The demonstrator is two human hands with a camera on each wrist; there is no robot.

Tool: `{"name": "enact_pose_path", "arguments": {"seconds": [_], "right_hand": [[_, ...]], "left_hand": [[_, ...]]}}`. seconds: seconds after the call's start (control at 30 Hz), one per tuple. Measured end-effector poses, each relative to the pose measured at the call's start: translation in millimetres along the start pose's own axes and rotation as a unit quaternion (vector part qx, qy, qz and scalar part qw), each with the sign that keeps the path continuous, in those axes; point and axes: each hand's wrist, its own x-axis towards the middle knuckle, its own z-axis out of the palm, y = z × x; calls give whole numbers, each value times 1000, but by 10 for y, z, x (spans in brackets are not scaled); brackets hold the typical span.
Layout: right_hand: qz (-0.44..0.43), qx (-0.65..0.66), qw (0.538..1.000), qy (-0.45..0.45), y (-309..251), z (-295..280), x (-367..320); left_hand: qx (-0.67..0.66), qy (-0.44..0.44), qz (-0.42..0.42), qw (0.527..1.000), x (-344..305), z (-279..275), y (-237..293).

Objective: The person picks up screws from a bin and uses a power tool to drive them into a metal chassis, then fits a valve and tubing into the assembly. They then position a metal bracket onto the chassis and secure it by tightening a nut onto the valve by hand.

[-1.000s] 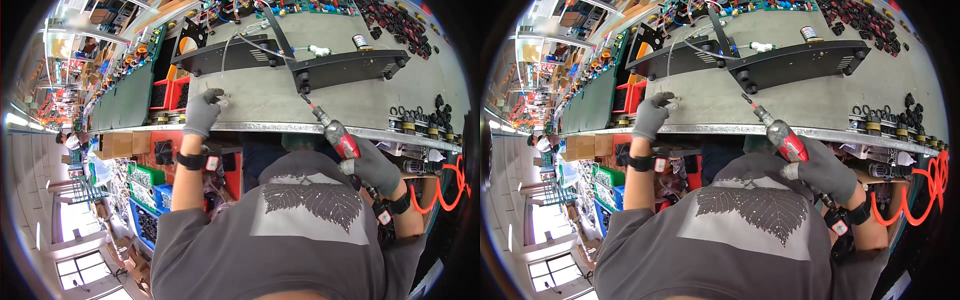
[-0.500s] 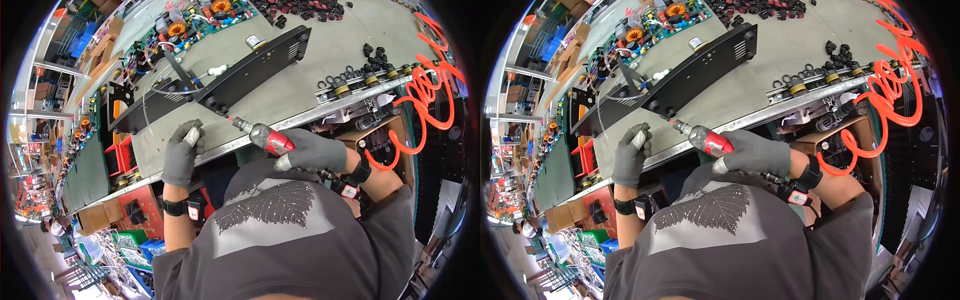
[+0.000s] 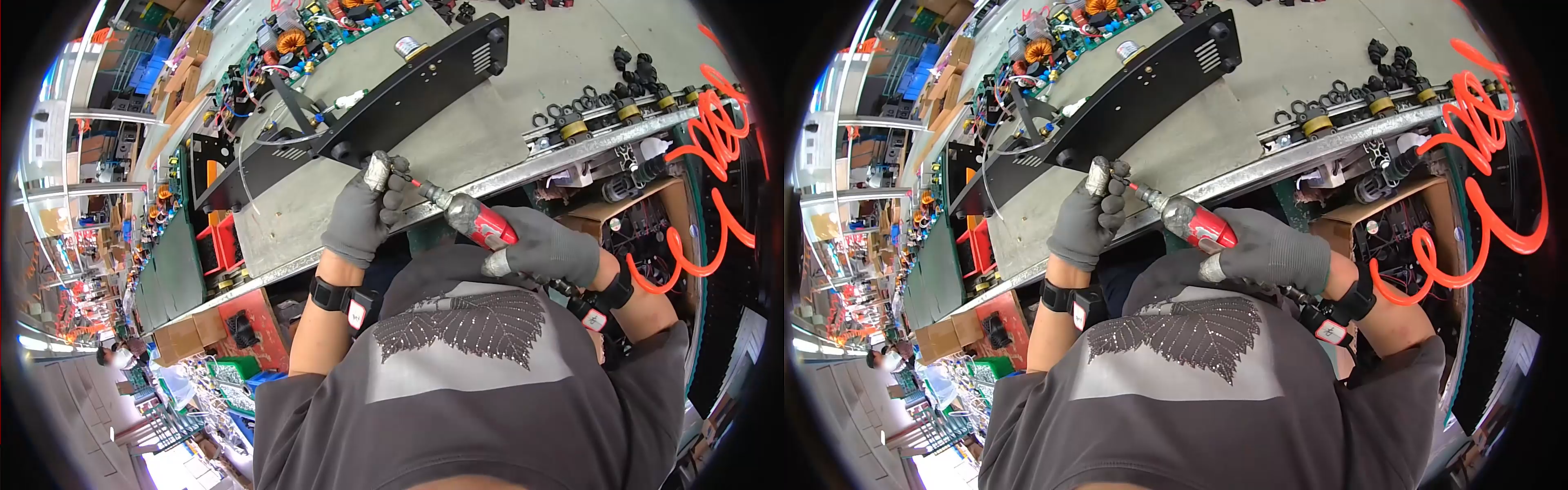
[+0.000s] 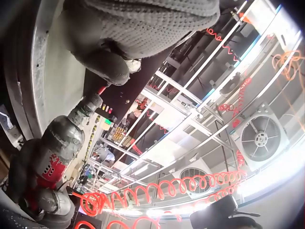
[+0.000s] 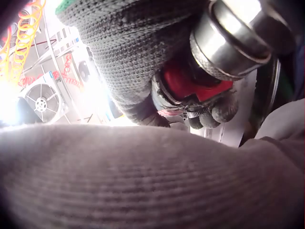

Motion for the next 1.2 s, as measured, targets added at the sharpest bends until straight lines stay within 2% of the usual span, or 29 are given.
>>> {"name": "enact_pose_path", "arguments": {"seconds": [0.1,0.27,0.37,0.5,0.57,0.73,0.77,0.8,0.83,0.87,0.9,0.97,1.03,1.07,1.13,1.17,1.2], "right_hand": [[-10,-7,1000,12,16,-35,-21],[29,13,999,9,-39,-59,-75],[5,45,999,14,3,-26,-66],[-8,59,998,16,-31,-35,-73],[-16,99,994,34,-37,-1,-97],[-28,70,994,79,-56,-38,-107],[-34,66,993,96,-60,-48,-113],[-36,67,992,100,-120,-38,-130],[-24,75,991,112,-208,-42,-161],[-12,84,989,123,-260,-58,-181],[-14,85,988,127,-271,-96,-181],[6,99,987,127,-281,-157,-173],[1,92,987,134,-333,-170,-155],[3,88,986,140,-346,-187,-140],[6,69,986,149,-359,-203,-102],[6,69,986,149,-380,-209,-98],[3,72,987,143,-393,-212,-98]], "left_hand": [[61,23,20,998,15,75,23],[184,-23,39,982,40,121,138],[246,-27,57,967,40,184,210],[197,-47,54,978,151,250,167],[82,-72,64,992,185,286,144],[102,-32,94,990,240,587,226],[239,-16,103,965,226,633,311],[372,-2,111,922,207,657,386],[374,-4,110,921,205,677,411],[478,46,198,854,204,694,426],[569,94,284,766,210,720,462],[630,158,382,657,187,834,721],[657,142,470,572,319,954,977],[655,143,471,572,446,921,1089],[762,103,402,498,719,804,1257],[761,103,403,497,837,764,1282],[762,51,348,544,933,731,1283]]}}
